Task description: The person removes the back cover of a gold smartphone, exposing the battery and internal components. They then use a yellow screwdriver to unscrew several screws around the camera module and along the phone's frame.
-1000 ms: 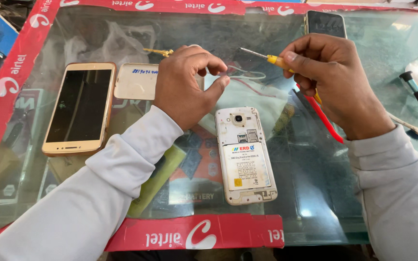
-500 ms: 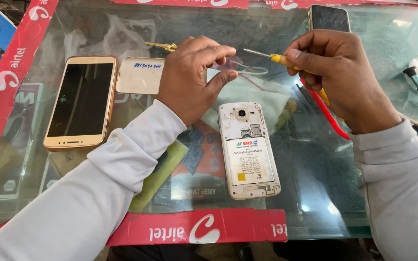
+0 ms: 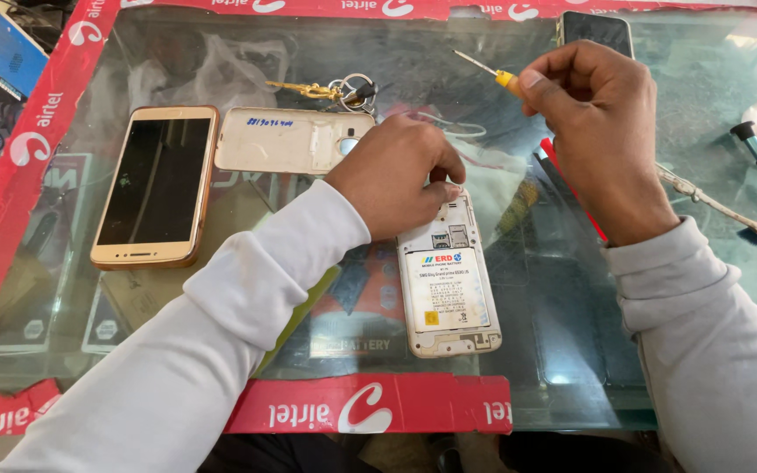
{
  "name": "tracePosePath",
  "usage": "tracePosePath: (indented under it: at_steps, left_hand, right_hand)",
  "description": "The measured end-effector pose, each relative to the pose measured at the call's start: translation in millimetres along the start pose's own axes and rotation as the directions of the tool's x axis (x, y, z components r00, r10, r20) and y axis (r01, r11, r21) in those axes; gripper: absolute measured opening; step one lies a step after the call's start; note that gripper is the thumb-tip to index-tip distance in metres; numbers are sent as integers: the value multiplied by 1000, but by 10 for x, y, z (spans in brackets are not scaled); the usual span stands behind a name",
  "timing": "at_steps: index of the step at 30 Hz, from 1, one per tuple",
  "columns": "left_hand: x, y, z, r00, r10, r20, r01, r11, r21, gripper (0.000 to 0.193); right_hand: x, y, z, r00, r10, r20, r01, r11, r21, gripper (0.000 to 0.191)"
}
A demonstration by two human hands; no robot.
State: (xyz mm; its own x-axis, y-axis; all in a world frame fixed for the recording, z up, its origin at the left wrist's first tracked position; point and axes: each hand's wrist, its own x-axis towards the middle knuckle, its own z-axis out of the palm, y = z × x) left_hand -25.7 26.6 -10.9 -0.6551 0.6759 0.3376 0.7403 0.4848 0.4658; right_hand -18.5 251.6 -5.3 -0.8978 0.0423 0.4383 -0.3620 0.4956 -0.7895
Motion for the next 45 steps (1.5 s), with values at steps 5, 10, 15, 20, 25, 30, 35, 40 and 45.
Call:
tracePosePath:
  at_steps: [5,10,15,20,25,30,35,40,45]
  left_hand:
    - [154,113,-22,993,-91,69,83,990,113,10]
    - [215,214,19,991,-107,79,79,953,293,13]
    - [202,175,123,979,-148,140,97,942,321,17]
    - [171,21,184,997,-33,65,17,971,238,18]
    - [42,-167,-38,990,-94,102,106,987,-123,29]
    - [-32,-250,-188,967,-133,215,177,964,-200,40]
    - [-34,-265,-239,965,-130,226,181,959,-218,30]
    - [-42,-259,-306,955,-183,234,231,952,-199,27]
    - [-49,-235,-326,958,-180,225,233,943,-237,21]
  right_hand:
    - [5,-13,21,998,-62,10,63,997,-48,11]
    - [6,23,31,999,-43,8,43,997,-58,11]
    - [10,56,40,998,-59,10,59,996,-64,10]
    - [5,8,-6,998,-49,44,45,995,88,10]
    - [5,-194,-263,992,-41,120,11,971,237,18]
    - [-39,-371,-323,986,-94,138,48,952,302,25]
    - [-97,-361,-232,983,-112,143,69,959,274,19]
    - [-163,-211,-208,935,-318,160,284,937,204,49]
    - [-189,-70,-198,867,-473,156,461,881,105,57]
